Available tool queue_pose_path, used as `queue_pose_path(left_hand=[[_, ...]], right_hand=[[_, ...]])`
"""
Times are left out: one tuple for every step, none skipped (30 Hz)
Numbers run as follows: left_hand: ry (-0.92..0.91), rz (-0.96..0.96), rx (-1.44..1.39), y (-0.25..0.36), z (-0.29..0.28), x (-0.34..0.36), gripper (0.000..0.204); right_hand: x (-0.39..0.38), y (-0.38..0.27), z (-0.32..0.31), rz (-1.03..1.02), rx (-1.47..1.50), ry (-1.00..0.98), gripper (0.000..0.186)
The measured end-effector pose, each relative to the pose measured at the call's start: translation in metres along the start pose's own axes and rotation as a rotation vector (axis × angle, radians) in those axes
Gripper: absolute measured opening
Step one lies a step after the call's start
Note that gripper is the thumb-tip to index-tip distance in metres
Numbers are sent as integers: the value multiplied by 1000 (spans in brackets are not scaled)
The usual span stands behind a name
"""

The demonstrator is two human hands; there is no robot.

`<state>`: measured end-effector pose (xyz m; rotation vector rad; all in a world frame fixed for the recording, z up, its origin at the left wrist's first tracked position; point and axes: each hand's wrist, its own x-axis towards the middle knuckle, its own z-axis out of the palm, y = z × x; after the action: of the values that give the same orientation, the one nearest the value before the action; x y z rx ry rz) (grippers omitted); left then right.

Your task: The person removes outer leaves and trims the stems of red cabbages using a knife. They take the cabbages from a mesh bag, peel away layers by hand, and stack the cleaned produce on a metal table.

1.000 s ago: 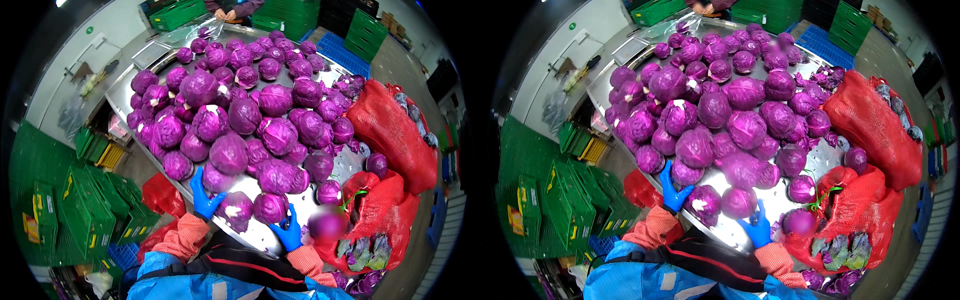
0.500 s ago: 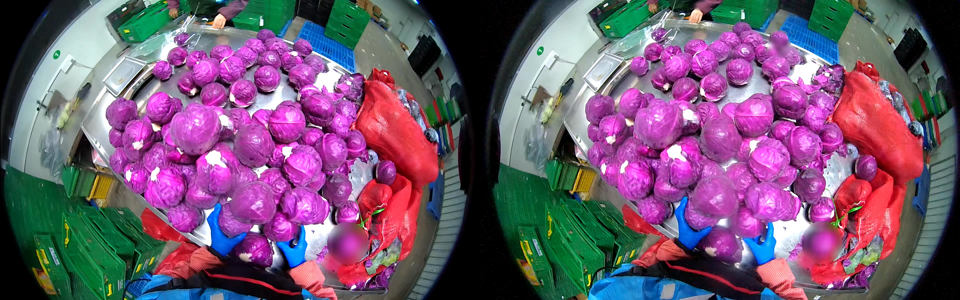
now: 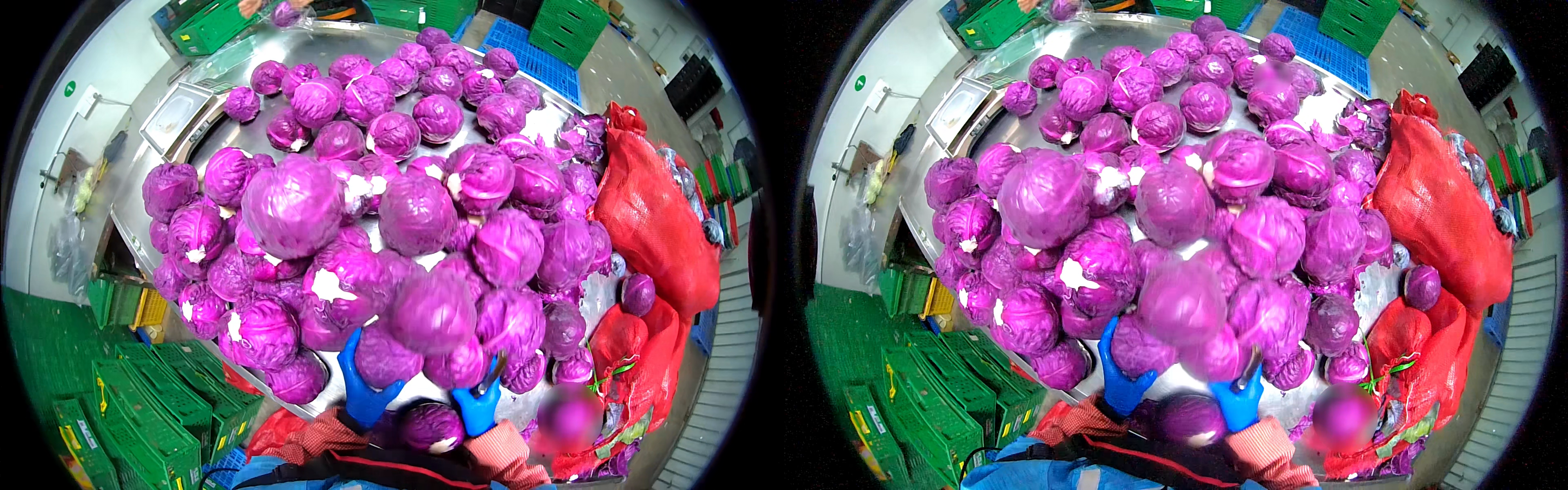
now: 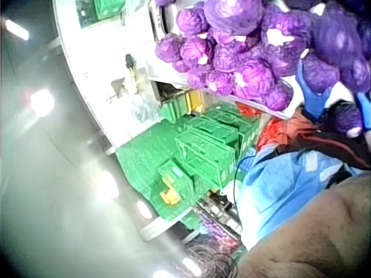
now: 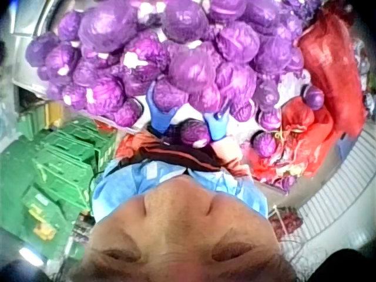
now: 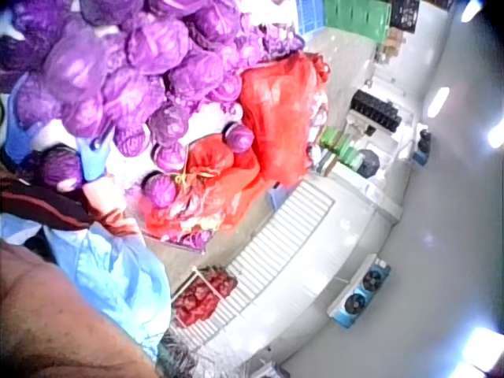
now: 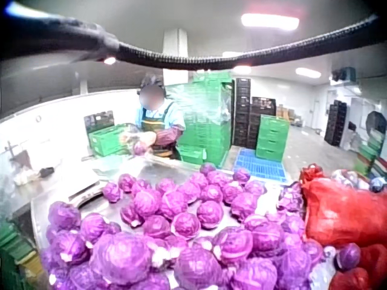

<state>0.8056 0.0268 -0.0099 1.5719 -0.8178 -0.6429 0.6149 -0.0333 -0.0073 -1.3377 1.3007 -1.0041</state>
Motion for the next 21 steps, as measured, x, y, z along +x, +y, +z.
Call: queue_pose_path(left_hand=[[29,-16,-88,2,8,10,102],[43,-47,-187,1,18,18,98],[58,-5,-122,0,25,27,98],[80,15,-121,-2,30,39,97],[100,26,-120,-4,35,48,97],[122,3,-80,-6,41,56,95],[153,-20,-33,-7,44,64,94],[172,-43,12,-7,50,73,92],[213,-46,-9,-8,59,81,91],[264,-51,-22,-9,68,89,89],[308,-58,-41,-10,76,98,88],[338,-72,-71,-13,81,111,89],[372,-61,-65,-16,88,119,91],[383,-37,-54,-20,93,130,92],[380,-20,-43,-24,96,141,93],[381,-6,-49,-26,99,155,94],[399,5,-45,-27,97,169,95],[416,0,-49,-29,94,181,95],[451,-28,-77,-29,91,193,95],[475,-51,-114,-25,92,205,94],[535,-115,-95,-22,97,216,93]], right_hand=[[18,-3,9,-83,-6,42,91],[31,1,11,-74,7,28,88],[42,5,11,-64,19,15,86],[53,-1,15,-65,-3,21,85],[63,-5,20,-61,-26,26,85],[75,-9,25,-64,-47,36,84],[83,-11,30,-50,-88,25,83],[91,-1,35,14,14,41,78],[99,5,38,-4,-36,78,76],[103,-2,46,49,36,80,77],[106,-11,53,104,102,90,78],[115,-9,63,33,44,153,78],[124,0,68,-19,106,166,79],[134,-2,72,-16,77,156,79],[144,-4,76,-14,47,144,79],[155,3,83,-51,181,158,78],[166,2,90,-116,-78,192,77],[173,-1,95,-42,-85,161,77],[180,-17,103,32,-95,121,77],[191,-11,110,-71,-54,145,78],[202,-3,118,-174,-12,166,78]])
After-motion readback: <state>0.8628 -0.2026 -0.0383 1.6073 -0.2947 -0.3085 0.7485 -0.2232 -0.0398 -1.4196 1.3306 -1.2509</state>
